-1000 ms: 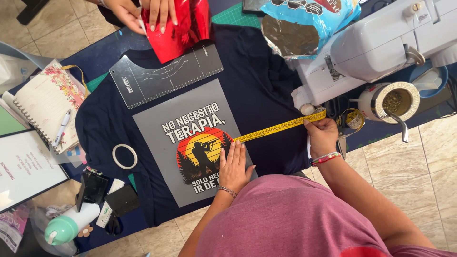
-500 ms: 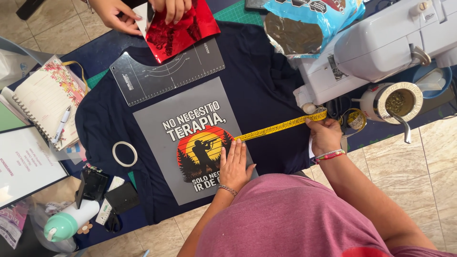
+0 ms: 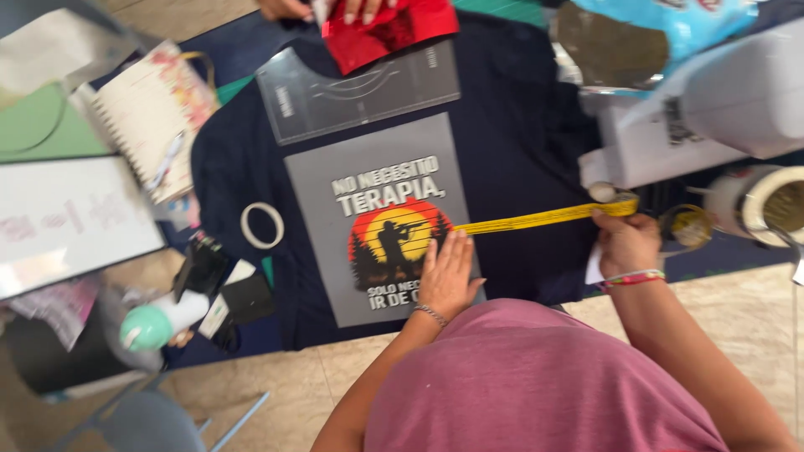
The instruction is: The person measures a dark blue t-shirt laid flat on a table using a yellow measuring tape. They measure the width across the chest and the length of the shirt. Another person is visible in the background handling a sheet of heart stickers.
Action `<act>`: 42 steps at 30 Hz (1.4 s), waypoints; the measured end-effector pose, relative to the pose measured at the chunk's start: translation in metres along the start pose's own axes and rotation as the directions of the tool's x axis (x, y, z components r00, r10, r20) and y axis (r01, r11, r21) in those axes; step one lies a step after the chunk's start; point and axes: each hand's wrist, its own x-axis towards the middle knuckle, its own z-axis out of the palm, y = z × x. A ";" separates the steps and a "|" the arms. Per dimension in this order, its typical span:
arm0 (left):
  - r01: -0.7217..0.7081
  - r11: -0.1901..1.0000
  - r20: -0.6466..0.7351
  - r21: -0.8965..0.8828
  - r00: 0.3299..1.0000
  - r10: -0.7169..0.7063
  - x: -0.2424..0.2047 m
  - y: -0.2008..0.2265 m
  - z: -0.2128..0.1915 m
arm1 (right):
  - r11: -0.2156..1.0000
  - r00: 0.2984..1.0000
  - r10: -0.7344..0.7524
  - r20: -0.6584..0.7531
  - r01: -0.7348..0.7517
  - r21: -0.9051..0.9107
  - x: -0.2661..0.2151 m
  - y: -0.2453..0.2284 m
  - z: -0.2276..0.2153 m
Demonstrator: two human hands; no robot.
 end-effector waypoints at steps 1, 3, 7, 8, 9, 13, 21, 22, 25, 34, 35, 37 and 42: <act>0.018 1.000 0.001 0.008 1.000 -0.018 -0.002 0.000 -0.002 | 1.000 1.000 0.007 0.017 -0.007 -0.005 -0.002 0.000 0.003; 0.025 0.994 0.030 0.107 0.999 -0.028 0.000 0.003 -0.003 | 0.997 1.000 0.007 -0.016 -0.005 0.081 -0.005 -0.006 0.003; 0.029 0.992 -0.020 0.122 0.999 -0.027 -0.002 0.003 -0.003 | 0.999 0.999 0.046 -0.017 -0.046 -0.027 -0.018 -0.019 0.008; 0.031 0.991 -0.023 0.134 0.999 -0.028 -0.002 0.004 -0.003 | 0.999 0.999 0.036 -0.008 -0.036 -0.015 -0.017 -0.018 0.008; 0.034 0.989 -0.026 0.145 0.999 -0.030 -0.003 0.004 -0.003 | 1.000 1.000 0.026 0.000 -0.026 -0.002 -0.016 -0.017 0.007; 0.044 0.981 -0.091 0.191 0.996 -0.027 -0.004 0.007 -0.012 | 0.997 1.000 0.028 0.012 -0.027 -0.067 -0.020 -0.021 0.009; 0.099 0.936 -0.159 0.339 0.986 -0.047 -0.008 0.010 -0.017 | 0.999 0.999 0.032 0.018 -0.032 -0.021 -0.016 -0.020 0.005; 0.100 0.936 -0.159 0.338 0.986 -0.048 -0.008 0.010 -0.017 | 0.999 0.999 0.032 0.019 -0.032 -0.022 -0.015 -0.019 0.004; 0.084 0.918 -0.102 0.387 0.994 -0.049 -0.007 0.011 -0.018 | 0.999 0.999 0.029 0.029 -0.029 -0.021 -0.014 -0.019 0.003; 0.092 0.951 -0.072 0.295 0.995 -0.074 0.002 0.012 -0.037 | 0.971 0.986 -0.015 0.169 0.054 -0.232 0.004 -0.003 -0.007; 0.090 0.945 -0.100 0.314 0.993 -0.062 0.001 0.011 -0.041 | 0.979 0.988 -0.064 0.138 0.089 -0.183 0.010 0.004 -0.009; 0.093 0.938 -0.125 0.335 0.991 -0.054 0.000 0.012 -0.044 | 0.983 0.988 -0.107 0.109 0.122 -0.136 0.010 0.008 -0.013; 0.113 0.993 -0.374 0.046 0.923 -0.088 0.024 0.003 -0.062 | 0.955 0.964 -0.222 0.146 0.245 -0.168 -0.001 0.008 -0.012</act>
